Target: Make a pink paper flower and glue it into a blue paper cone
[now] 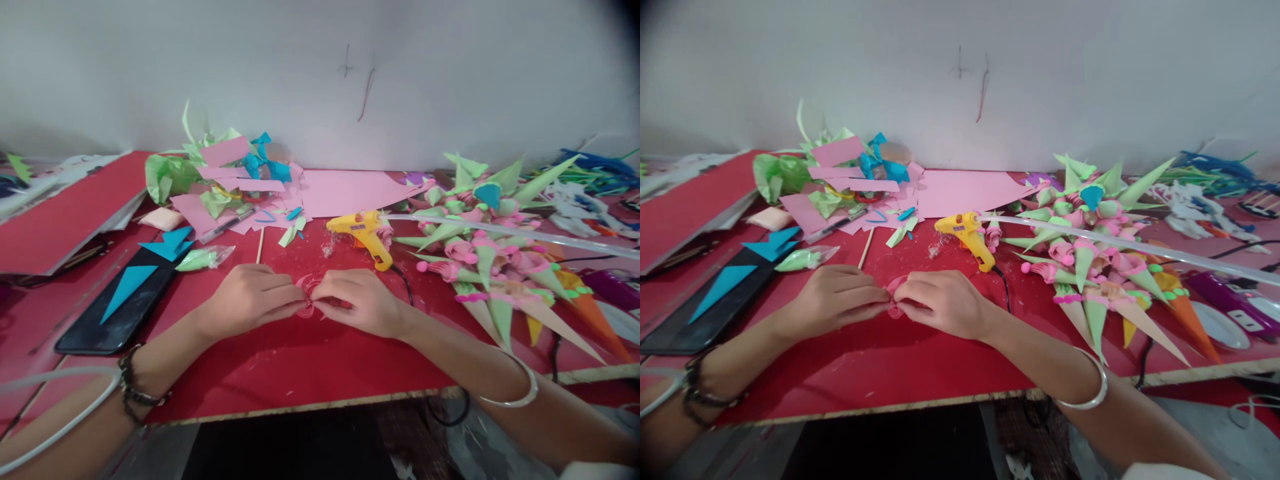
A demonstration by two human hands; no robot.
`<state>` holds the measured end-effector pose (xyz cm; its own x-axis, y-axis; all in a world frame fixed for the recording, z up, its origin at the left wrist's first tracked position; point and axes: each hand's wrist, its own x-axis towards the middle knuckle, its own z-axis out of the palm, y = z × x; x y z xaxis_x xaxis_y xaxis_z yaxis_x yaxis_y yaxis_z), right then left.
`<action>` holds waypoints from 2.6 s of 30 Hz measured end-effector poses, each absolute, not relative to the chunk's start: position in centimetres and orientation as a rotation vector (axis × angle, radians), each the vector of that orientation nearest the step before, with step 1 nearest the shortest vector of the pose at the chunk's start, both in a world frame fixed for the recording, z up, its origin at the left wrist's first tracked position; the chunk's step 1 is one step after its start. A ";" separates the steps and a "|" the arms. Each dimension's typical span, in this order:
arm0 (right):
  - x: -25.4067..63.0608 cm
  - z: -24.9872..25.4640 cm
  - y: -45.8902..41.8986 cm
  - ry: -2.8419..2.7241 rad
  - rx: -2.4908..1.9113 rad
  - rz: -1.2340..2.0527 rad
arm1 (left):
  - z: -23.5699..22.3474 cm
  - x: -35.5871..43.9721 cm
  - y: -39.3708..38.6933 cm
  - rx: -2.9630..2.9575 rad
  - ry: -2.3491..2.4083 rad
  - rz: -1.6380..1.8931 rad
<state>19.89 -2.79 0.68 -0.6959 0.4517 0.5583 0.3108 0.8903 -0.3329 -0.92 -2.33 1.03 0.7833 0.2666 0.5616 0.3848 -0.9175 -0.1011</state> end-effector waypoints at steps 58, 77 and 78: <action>20.0 0.8 -2.7 -2.448 -0.560 0.396 | 1.0 -0.3 -2.6 -2.769 -0.570 -0.805; 20.0 0.9 -2.9 -2.454 -0.603 0.371 | 0.7 -0.3 -2.5 -2.888 -0.663 -0.851; 20.0 0.9 -2.9 -2.427 -0.623 0.395 | 0.7 -0.3 -2.5 -2.903 -0.680 -0.859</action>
<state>20.00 -2.94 0.93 -0.7127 0.5167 0.4743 0.3396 0.8459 -0.4112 -0.31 -2.50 0.72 0.7510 0.3991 0.5261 0.4203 -0.9034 0.0852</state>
